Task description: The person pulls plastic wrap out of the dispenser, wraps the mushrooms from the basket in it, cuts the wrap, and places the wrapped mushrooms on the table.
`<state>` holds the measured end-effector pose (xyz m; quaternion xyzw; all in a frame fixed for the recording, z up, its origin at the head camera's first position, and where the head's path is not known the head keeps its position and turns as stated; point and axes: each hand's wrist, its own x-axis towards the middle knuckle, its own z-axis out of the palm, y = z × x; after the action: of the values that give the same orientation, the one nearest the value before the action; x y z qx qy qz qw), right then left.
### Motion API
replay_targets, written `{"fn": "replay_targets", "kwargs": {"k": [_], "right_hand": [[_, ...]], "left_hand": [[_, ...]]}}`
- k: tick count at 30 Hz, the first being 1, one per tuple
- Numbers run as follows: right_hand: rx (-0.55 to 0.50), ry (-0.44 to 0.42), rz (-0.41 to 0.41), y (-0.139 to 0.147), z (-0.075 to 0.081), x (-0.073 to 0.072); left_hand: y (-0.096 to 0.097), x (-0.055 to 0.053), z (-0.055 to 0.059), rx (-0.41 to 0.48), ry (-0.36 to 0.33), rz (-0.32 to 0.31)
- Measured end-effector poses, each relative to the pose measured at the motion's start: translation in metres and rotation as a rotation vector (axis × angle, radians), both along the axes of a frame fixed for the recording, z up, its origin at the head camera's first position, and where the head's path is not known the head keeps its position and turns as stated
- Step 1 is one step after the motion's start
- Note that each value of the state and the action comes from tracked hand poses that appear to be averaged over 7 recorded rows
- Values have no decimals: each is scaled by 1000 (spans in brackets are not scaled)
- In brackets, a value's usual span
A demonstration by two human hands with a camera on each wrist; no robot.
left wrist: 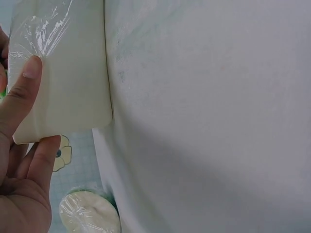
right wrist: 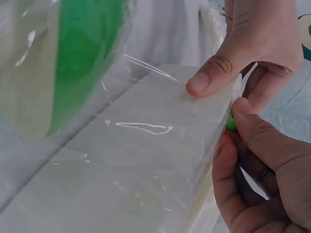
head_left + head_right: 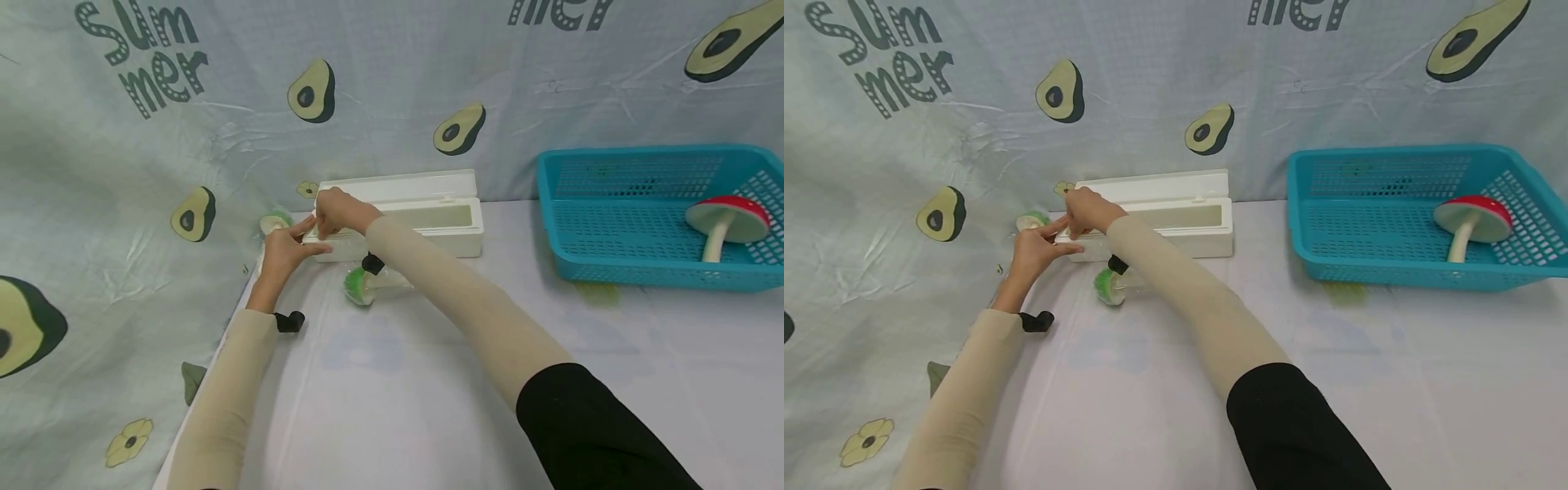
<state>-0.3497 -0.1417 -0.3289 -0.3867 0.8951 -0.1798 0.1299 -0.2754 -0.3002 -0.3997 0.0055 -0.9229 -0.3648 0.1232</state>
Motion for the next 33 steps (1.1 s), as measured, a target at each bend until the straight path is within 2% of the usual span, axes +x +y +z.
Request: {"fn": "replay_targets", "kwargs": {"k": [8,11,13,17,19,22,28,33], "right_hand": [[-42,-5,5,-1,-1,0],[-63,-17,-6,-4,-1,2],[-66,-16,-18,-7,-1,2],[-64,3,-23,-11,-2,3],[-55,4,-26,-12,-2,3],[-50,5,-44,-13,-3,3],[-45,45,-76,-18,-1,4],[-35,72,-62,-26,-4,4]], "left_hand": [[-6,0,-1,3,17,-53],[-7,0,1,-27,-8,-46],[-9,1,2,-17,-44,-58],[-15,5,2,109,-121,-104],[-16,6,1,163,-139,-114],[-15,4,-3,151,-110,-101],[-10,-5,-7,85,14,-88],[-13,-5,-7,88,-1,-75]]}}
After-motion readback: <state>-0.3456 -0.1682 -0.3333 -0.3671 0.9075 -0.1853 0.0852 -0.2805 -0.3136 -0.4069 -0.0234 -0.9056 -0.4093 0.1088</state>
